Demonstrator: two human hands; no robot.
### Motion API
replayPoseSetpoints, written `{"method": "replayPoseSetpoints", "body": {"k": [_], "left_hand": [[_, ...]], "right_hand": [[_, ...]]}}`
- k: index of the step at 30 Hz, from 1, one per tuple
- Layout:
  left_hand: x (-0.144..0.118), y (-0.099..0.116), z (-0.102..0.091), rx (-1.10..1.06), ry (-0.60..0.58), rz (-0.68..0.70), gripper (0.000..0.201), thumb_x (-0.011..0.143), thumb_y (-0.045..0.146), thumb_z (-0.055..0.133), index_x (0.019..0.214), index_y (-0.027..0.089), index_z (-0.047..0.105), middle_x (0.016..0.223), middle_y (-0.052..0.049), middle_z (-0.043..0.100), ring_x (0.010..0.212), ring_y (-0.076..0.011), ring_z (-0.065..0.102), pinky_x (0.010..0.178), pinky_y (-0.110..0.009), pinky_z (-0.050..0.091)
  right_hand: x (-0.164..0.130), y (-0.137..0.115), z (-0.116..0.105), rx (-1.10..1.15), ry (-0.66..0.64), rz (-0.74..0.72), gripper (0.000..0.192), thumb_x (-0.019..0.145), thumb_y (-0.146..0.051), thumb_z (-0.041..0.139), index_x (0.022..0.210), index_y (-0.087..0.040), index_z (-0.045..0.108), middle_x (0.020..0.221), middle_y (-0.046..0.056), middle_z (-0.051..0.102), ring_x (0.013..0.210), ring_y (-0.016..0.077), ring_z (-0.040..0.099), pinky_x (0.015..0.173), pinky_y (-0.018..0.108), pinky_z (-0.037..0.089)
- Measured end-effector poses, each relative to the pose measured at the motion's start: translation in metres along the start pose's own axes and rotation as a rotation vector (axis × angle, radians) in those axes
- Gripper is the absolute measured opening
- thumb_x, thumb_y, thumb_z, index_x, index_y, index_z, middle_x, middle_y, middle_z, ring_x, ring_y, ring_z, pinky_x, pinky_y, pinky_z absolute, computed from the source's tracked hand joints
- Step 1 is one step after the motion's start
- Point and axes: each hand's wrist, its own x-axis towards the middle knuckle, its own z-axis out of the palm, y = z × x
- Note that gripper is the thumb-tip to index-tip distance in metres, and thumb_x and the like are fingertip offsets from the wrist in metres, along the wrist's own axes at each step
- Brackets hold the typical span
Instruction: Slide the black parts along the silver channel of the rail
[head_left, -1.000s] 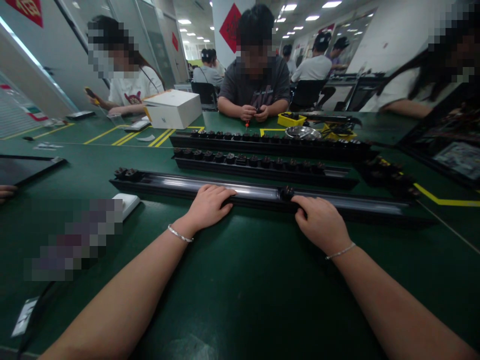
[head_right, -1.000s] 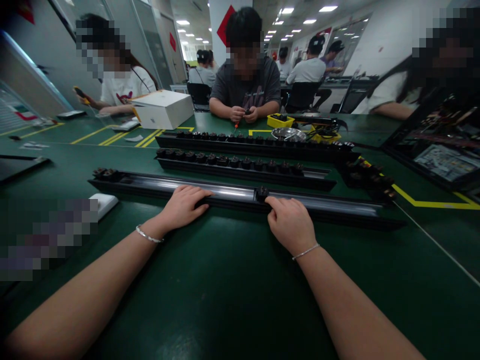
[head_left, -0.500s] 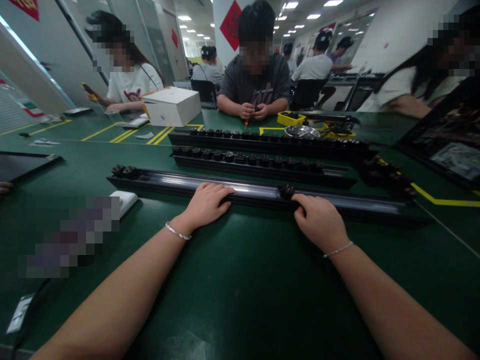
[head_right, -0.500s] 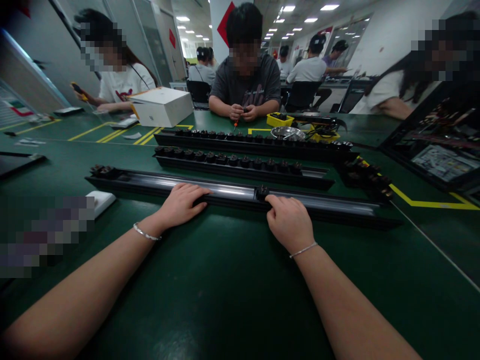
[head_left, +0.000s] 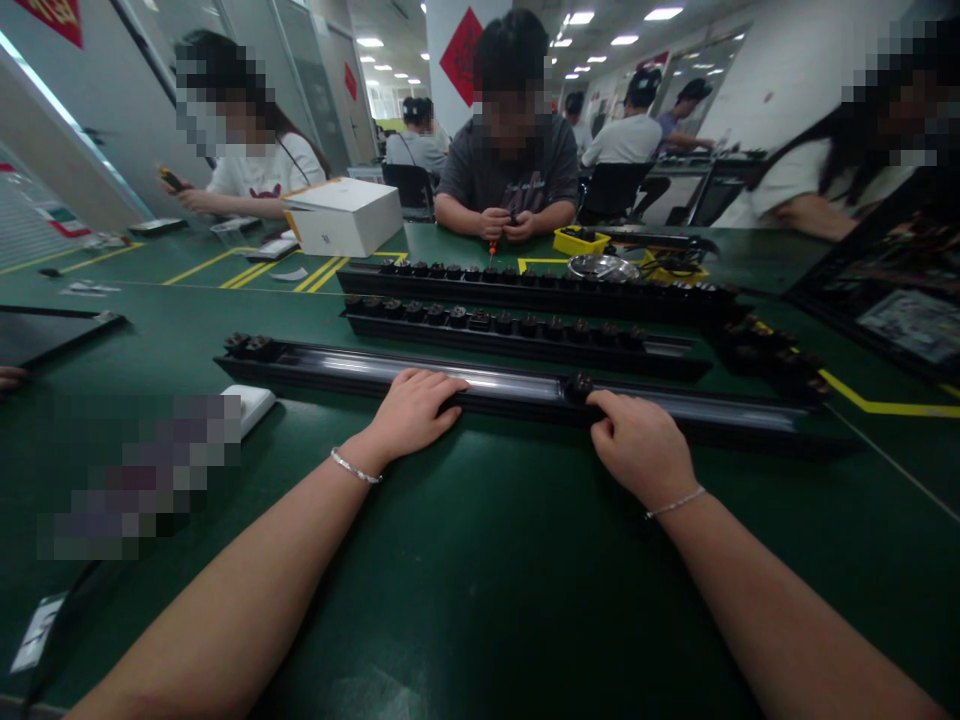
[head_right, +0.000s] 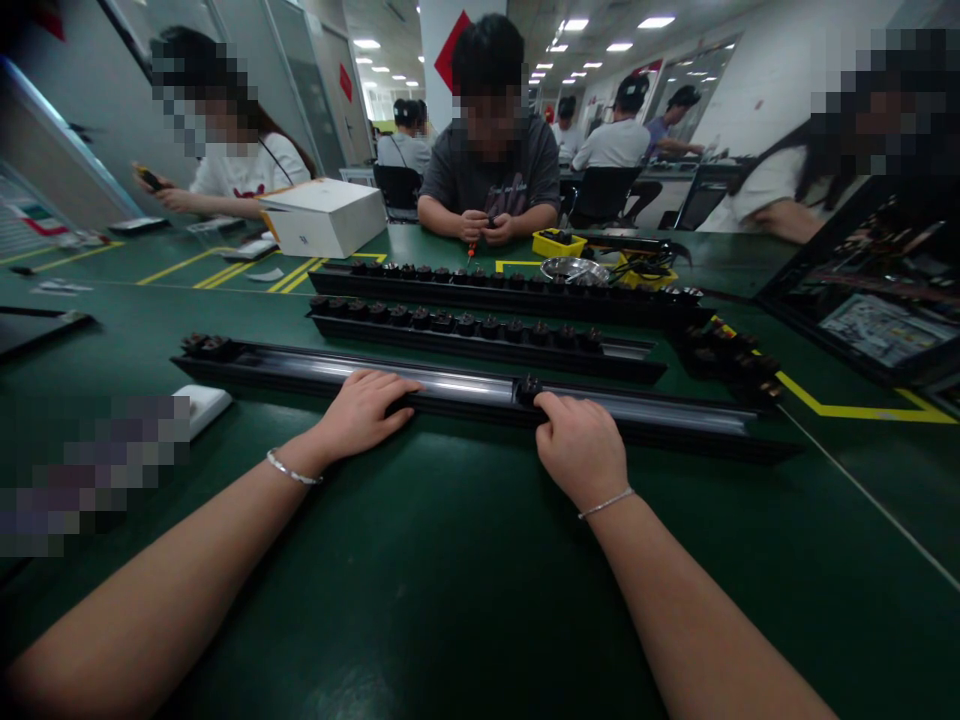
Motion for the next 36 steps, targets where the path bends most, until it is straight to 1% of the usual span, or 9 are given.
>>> {"method": "replayPoseSetpoints", "body": {"k": [12, 19, 25, 32, 36], "left_hand": [[0.0, 0.0, 0.0002, -0.015, -0.002, -0.011, 0.032, 0.085, 0.033, 0.05, 0.116, 0.027, 0.054, 0.109, -0.004, 0.064, 0.102, -0.0219, 0.055, 0.093, -0.04, 0.034], [0.0001, 0.0003, -0.0008, -0.018, -0.002, -0.005, 0.032, 0.085, 0.033, 0.05, 0.116, 0.026, 0.054, 0.109, -0.004, 0.064, 0.101, -0.0219, 0.055, 0.092, -0.04, 0.034], [0.0003, 0.0005, -0.0007, -0.016, -0.004, -0.014, 0.033, 0.085, 0.033, 0.05, 0.117, 0.026, 0.054, 0.108, -0.004, 0.064, 0.101, -0.0219, 0.055, 0.093, -0.04, 0.034], [0.0002, 0.0, 0.0003, -0.007, 0.0, -0.007, 0.032, 0.085, 0.033, 0.049, 0.116, 0.026, 0.054, 0.108, -0.004, 0.064, 0.101, -0.0222, 0.055, 0.093, -0.041, 0.034], [0.0002, -0.0001, -0.0001, -0.003, -0.001, 0.002, 0.032, 0.085, 0.033, 0.049, 0.116, 0.026, 0.054, 0.107, -0.003, 0.064, 0.1, -0.0222, 0.056, 0.091, -0.04, 0.035]], "right_hand": [[-0.0009, -0.0003, -0.0023, 0.011, 0.018, 0.059, 0.026, 0.078, -0.014, 0.041, 0.09, -0.017, 0.063, 0.078, 0.006, 0.066, 0.069, 0.018, 0.056, 0.068, 0.032, 0.038], [-0.0011, -0.0009, -0.0041, -0.014, -0.009, 0.094, 0.026, 0.079, -0.016, 0.04, 0.09, -0.018, 0.063, 0.079, 0.006, 0.066, 0.07, 0.018, 0.057, 0.064, 0.031, 0.037], [-0.0021, 0.0013, -0.0034, -0.032, 0.049, 0.112, 0.025, 0.078, -0.016, 0.04, 0.086, -0.018, 0.063, 0.078, 0.006, 0.065, 0.07, 0.0189, 0.057, 0.064, 0.031, 0.038], [-0.0033, 0.0031, -0.0026, 0.017, 0.101, 0.115, 0.026, 0.078, -0.014, 0.04, 0.086, -0.018, 0.064, 0.092, 0.007, 0.066, 0.077, 0.0187, 0.058, 0.066, 0.031, 0.041], [-0.0033, 0.0039, -0.0019, 0.018, 0.119, 0.13, 0.026, 0.077, -0.014, 0.041, 0.086, -0.019, 0.065, 0.094, 0.006, 0.067, 0.075, 0.0183, 0.058, 0.064, 0.031, 0.04]]}}
